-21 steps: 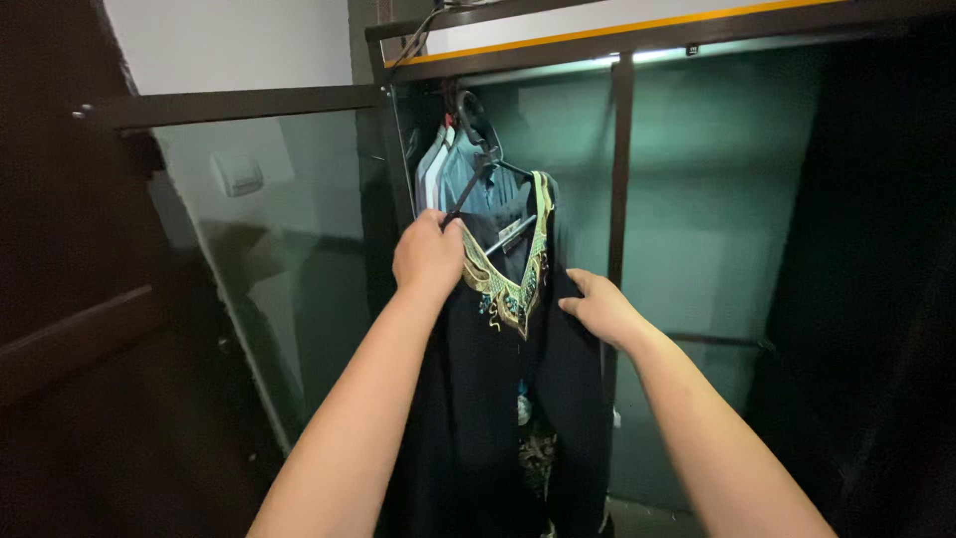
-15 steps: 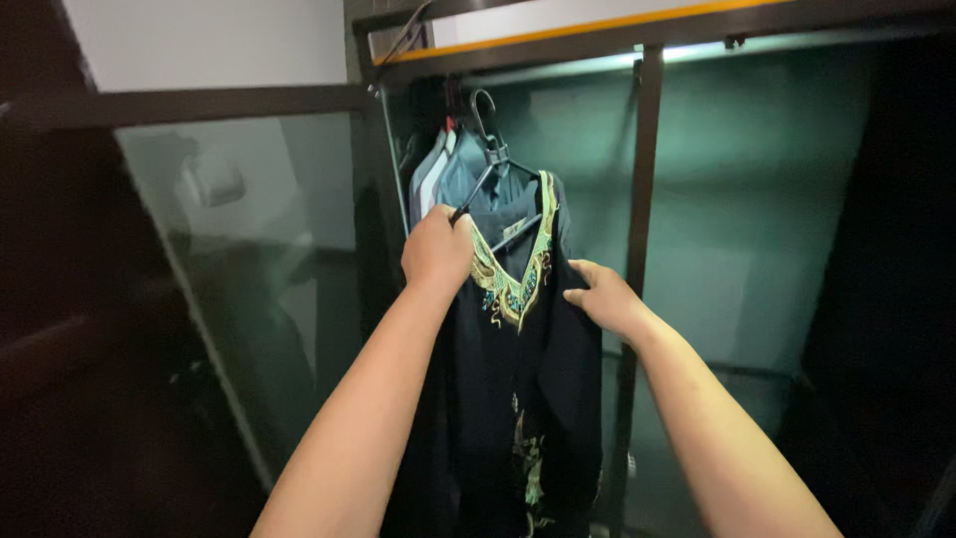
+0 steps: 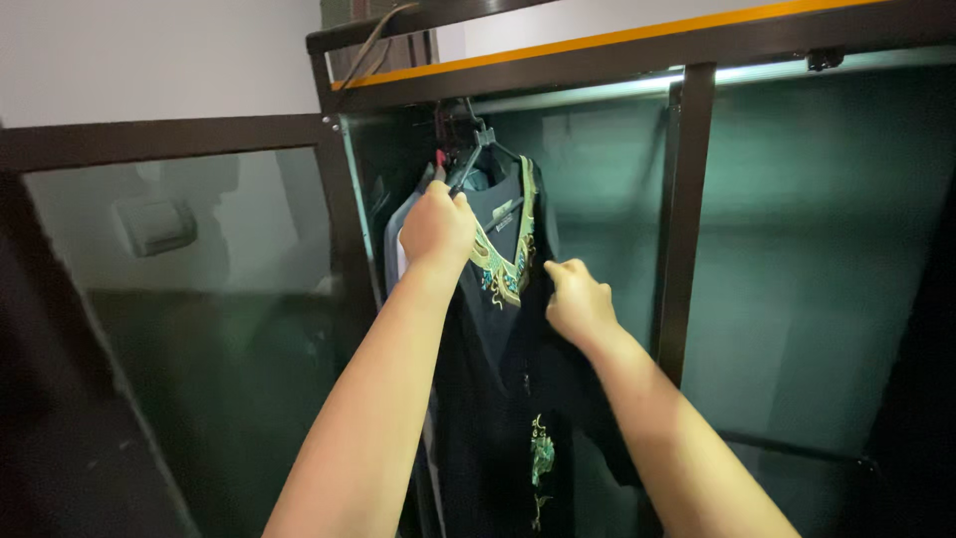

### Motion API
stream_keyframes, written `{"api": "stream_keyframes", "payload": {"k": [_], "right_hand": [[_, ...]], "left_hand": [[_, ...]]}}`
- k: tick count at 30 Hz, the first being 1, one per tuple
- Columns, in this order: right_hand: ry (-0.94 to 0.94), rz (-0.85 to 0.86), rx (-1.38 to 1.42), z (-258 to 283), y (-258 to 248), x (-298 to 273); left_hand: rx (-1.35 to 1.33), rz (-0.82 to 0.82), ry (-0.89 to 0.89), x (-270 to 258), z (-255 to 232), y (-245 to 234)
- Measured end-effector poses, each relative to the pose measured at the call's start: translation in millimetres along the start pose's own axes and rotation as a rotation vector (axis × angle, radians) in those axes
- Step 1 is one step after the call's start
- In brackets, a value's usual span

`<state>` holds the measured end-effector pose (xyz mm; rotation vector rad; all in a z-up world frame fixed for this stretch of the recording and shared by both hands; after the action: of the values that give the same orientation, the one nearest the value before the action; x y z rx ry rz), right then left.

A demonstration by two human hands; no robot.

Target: The person picks up several dresses from a bed, one at a time, and hangs them on a rack inside a wardrobe.

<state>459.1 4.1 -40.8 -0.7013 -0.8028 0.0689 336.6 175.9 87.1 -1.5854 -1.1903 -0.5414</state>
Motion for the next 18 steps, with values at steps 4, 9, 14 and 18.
{"api": "stream_keyframes", "payload": {"k": [4, 9, 14, 18], "right_hand": [[-0.012, 0.054, -0.132, 8, 18, 10], [-0.042, 0.102, -0.168, 10, 34, 25], [-0.063, 0.086, -0.171, 5, 44, 32], [-0.06, 0.046, -0.212, -1, 45, 37]], "left_hand": [[-0.005, -0.066, 0.085, 23, 2, 17], [0.069, -0.019, 0.108, 52, 19, 46], [0.141, -0.022, 0.179, 72, 40, 86], [0.304, 0.046, 0.282, 76, 58, 113]]}}
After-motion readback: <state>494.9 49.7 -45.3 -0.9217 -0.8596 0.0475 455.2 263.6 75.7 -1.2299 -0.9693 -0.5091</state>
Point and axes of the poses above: each hand's wrist, its own x-axis towards the middle knuckle, its own y-axis out of the palm, z = x × y, the point moved 5 cm from there along x, towards the middle knuckle, and after that the axes turned 11 degrees about y, right-handed, at the moved point
